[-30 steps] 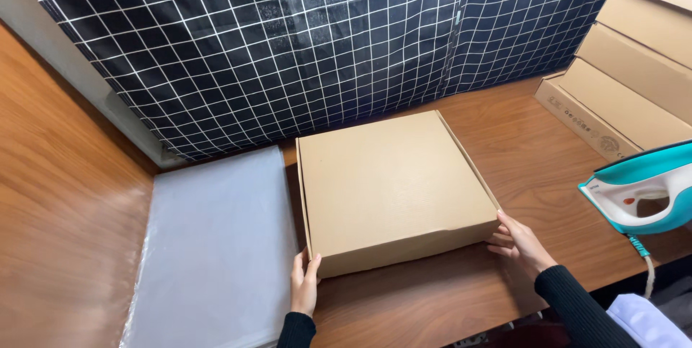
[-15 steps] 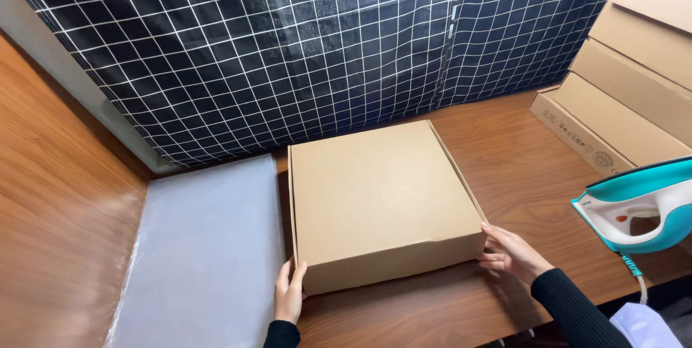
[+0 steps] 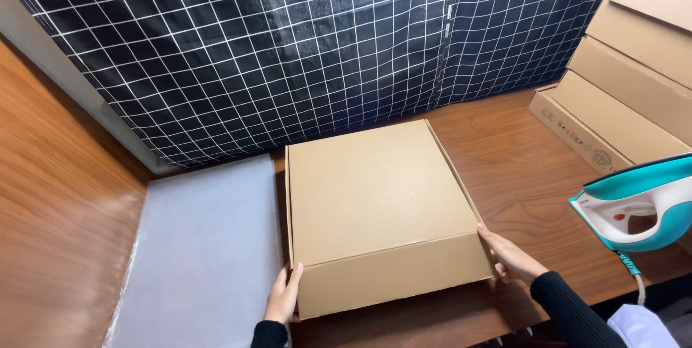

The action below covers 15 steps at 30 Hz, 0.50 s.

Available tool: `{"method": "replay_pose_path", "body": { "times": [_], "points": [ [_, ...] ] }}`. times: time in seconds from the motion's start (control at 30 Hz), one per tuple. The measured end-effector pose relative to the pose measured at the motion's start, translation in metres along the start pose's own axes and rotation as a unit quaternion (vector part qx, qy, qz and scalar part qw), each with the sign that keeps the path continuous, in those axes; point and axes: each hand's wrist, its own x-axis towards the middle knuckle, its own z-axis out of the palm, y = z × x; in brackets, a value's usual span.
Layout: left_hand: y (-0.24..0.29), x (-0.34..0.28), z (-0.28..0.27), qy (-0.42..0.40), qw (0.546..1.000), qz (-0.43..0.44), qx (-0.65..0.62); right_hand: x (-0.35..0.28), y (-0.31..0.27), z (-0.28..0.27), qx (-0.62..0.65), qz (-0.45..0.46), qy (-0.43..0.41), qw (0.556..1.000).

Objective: The person irons a dark t-shirt on a table, then hangs it on a green hanger among other clothes. They then pick up a cardboard box, open it, and remove a plastic-wrapped item.

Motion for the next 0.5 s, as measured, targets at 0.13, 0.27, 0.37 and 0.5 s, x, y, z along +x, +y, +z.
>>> {"method": "replay_pose_path", "body": {
  "times": [0.13, 0.27, 0.37, 0.5],
  "points": [
    [0.043, -0.042, -0.007, -0.030, 0.993, -0.095, 0.060, 0.016, 0.013, -0.004, -0.027, -0.028, -0.006, 0.999],
    [0.008, 0.004, -0.004, -0.049, 0.997, -0.055, 0.006, 0.029, 0.018, -0.010, -0.071, -0.014, -0.047, 0.996],
    [-0.010, 0.029, -0.001, -0.068, 0.997, -0.010, 0.040, 0.017, 0.008, -0.006, -0.012, 0.017, -0.073, 0.997],
    [-0.017, 0.035, 0.006, -0.055, 0.998, 0.004, -0.041, -0.006, -0.009, 0.004, 0.069, 0.052, -0.041, 0.995]
  ]
}}
